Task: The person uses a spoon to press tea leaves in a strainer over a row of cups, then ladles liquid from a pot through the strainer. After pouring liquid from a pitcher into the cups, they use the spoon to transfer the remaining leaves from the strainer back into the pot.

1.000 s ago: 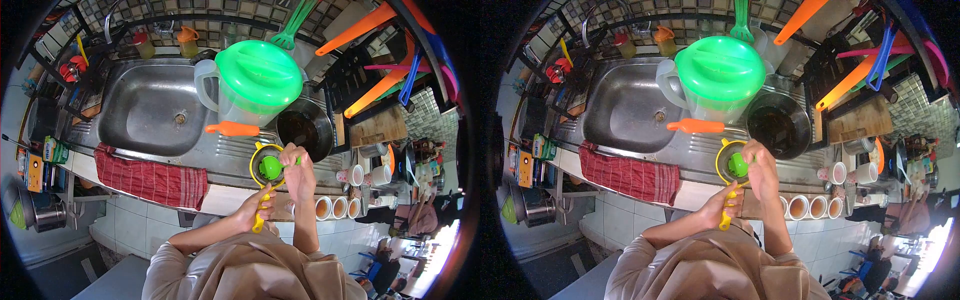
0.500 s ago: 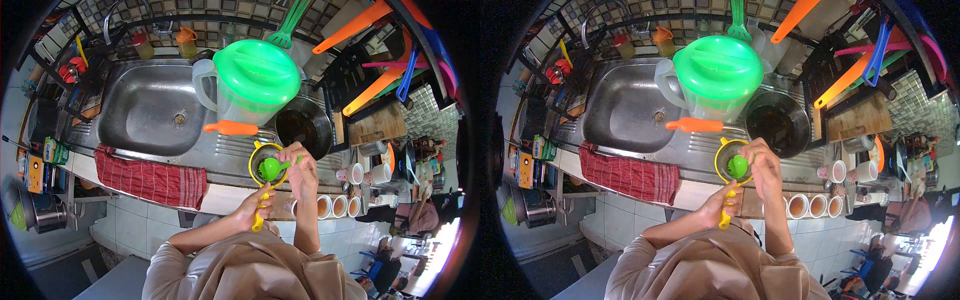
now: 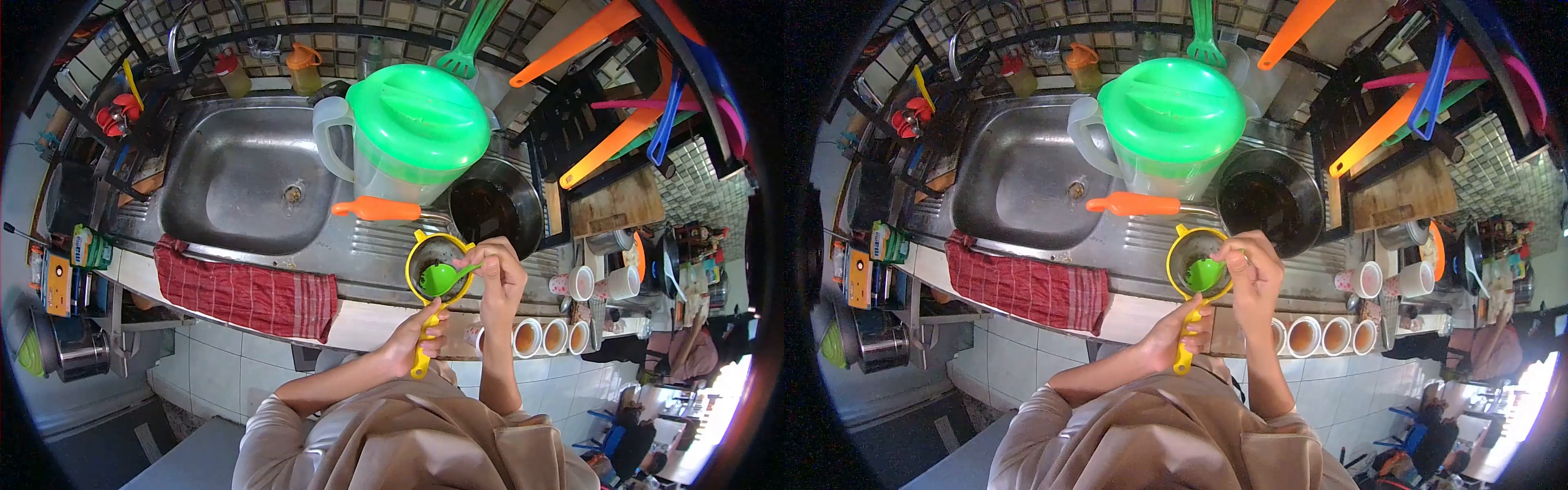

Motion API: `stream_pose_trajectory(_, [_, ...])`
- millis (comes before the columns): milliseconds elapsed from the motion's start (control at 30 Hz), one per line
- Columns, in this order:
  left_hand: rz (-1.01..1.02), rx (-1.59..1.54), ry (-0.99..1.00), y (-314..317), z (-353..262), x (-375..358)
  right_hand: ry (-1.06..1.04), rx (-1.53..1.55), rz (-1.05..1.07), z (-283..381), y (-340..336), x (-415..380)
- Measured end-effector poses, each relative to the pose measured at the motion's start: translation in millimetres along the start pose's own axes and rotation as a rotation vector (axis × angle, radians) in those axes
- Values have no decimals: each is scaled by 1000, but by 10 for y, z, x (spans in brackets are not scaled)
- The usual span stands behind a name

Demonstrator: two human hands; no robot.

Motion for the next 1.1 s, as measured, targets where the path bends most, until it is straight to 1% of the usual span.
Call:
stream_pose_trajectory(133, [-12, 10, 9, 34, -1, -23, 32, -83, -16, 22, -20, -5])
stream_pose_trajectory(233, [-12, 16, 6, 33, -6, -25, -20, -175, -69, 80, -35, 13])
stream_pose_trajectory(300, [-9, 15, 1, 43, -4, -27, -33, -414, -160, 161, -69, 22])
stream_pose_trajectory(333, [-6, 15, -3, 46, -4, -28, -34, -414, -160, 148, -81, 18])
stream_pose_trajectory(400, [0, 14, 0, 29, -2, -21, -40, -507, -238, 101, -116, 5])
stream_pose_trajectory(433, [7, 14, 2, 25, 1, -14, -40, -509, -238, 89, -117, -7])
stream_pose_trajectory(500, [15, 12, 0, 36, 4, -11, -131, -471, -208, 83, -108, -32])
stream_pose_trajectory(533, [20, 10, 1, 38, 5, -13, -129, -472, -208, 94, -83, -29])
stream_pose_trajectory(600, [12, 9, -2, 38, 3, -16, -202, -296, -165, 153, 7, -13])
stream_pose_trajectory(633, [6, 9, -4, 39, 3, -17, -119, -193, -86, 181, 23, -37])
stream_pose_trajectory(667, [4, 11, -4, 34, 5, -15, -119, -191, -88, 166, 65, -65])
stream_pose_trajectory(733, [-7, -1, -1, 12, 7, -9, -27, 242, 28, 72, 167, -114])
stream_pose_trajectory(767, [-7, 0, 2, 10, 2, -8, -29, 244, 30, 42, 167, -127])
stream_pose_trajectory(833, [-4, -13, -8, 4, 3, -13, 49, 428, 155, -3, 161, -150])
stream_pose_trajectory(867, [-4, -12, -8, 4, 1, -16, 49, 428, 154, 16, 175, -141])
stream_pose_trajectory(933, [26, -21, -18, 18, -12, -18, 109, 672, 189, 67, 219, -93])
stream_pose_trajectory(967, [26, -20, -19, 20, -10, -17, 109, 671, 188, 70, 217, -85])
stream_pose_trajectory(1033, [4, -31, -16, 16, 2, -20, 111, 641, 282, 74, 220, -86])
stream_pose_trajectory(1100, [4, -27, -22, 39, 0, -21, 100, 608, 295, 73, 228, -69])
Point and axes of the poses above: each hand's wrist, its own x-axis towards the middle knuckle, its own y-axis out of the palm, z = x × y, the point moved 1 cm from there along x, towards the middle knuckle, and after that the axes turned 15 degrees about -x, right-handed, at the moved point
